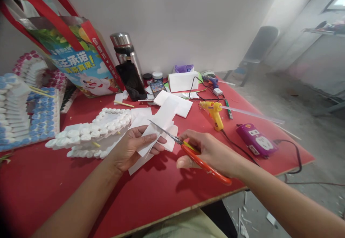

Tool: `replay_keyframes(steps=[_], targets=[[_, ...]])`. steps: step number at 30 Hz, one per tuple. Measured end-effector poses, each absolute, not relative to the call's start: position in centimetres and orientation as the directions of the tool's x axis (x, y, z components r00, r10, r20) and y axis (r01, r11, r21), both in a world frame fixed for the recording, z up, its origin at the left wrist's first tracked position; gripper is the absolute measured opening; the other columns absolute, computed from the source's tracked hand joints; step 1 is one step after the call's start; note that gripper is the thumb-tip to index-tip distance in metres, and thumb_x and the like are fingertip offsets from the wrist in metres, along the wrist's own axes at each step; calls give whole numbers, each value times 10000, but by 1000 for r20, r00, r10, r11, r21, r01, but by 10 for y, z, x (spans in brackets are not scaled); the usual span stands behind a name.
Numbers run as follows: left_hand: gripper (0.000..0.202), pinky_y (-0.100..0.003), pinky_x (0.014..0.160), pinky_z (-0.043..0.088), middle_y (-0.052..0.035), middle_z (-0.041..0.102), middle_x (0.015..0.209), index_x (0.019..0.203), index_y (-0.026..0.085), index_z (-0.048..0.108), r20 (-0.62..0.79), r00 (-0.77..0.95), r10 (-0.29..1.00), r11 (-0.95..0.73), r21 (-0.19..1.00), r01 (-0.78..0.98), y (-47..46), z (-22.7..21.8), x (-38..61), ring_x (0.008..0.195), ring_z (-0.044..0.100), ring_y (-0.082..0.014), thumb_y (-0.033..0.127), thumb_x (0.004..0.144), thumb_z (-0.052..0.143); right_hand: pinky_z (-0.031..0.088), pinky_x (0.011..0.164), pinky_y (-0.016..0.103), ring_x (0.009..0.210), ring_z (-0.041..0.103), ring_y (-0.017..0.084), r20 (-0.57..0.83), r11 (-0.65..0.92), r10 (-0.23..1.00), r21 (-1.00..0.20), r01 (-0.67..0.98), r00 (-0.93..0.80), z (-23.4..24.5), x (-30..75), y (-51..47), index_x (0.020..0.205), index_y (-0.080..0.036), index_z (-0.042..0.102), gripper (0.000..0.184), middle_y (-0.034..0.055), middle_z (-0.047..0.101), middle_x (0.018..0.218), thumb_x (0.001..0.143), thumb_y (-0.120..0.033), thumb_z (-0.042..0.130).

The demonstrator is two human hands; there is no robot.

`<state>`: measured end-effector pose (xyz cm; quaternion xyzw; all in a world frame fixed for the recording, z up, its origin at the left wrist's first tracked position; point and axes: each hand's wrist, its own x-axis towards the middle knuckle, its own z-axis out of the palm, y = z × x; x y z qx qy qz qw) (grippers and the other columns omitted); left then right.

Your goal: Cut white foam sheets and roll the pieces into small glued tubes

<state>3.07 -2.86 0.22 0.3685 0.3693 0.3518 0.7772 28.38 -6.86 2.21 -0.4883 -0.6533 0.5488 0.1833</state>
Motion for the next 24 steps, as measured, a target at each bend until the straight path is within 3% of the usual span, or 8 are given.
replay_keyframes(steps=[15, 18, 21, 24], targets=[[180, -248, 651, 611, -115, 784, 888, 913, 106, 720, -316, 518, 795, 494, 833, -250, -28, -1, 29, 697, 755, -186, 230, 810, 801, 221, 514, 258, 532, 287, 91, -275, -69, 875, -885, 460, -399, 18, 283, -65, 950, -192, 635, 475, -86, 376, 576, 747, -591, 793], [207, -264, 656, 612, -118, 779, 903, 948, 109, 694, -305, 498, 812, 461, 859, -225, -27, 0, 28, 697, 753, -193, 238, 818, 790, 227, 511, 256, 527, 310, 97, -289, -59, 880, -855, 516, -377, 20, 288, -68, 941, -203, 619, 433, -81, 389, 577, 796, -591, 744], [294, -308, 751, 616, -116, 760, 1068, 1089, 146, 651, -201, 358, 912, 304, 916, -260, -25, 1, 28, 805, 760, -207, 289, 856, 757, 264, 523, 262, 537, 393, 125, -253, 30, 929, -674, 738, -270, 24, 296, -75, 959, -225, 610, 350, -56, 457, 593, 863, -555, 675], [436, -358, 909, 582, -104, 675, 1297, 1268, 221, 556, -52, 169, 984, 104, 942, -319, -22, 1, 28, 1081, 714, -247, 326, 881, 730, 248, 527, 285, 537, 491, 181, -174, 94, 974, -277, 956, -146, 24, 303, -81, 1052, -234, 609, 305, -19, 530, 594, 914, -505, 582]])
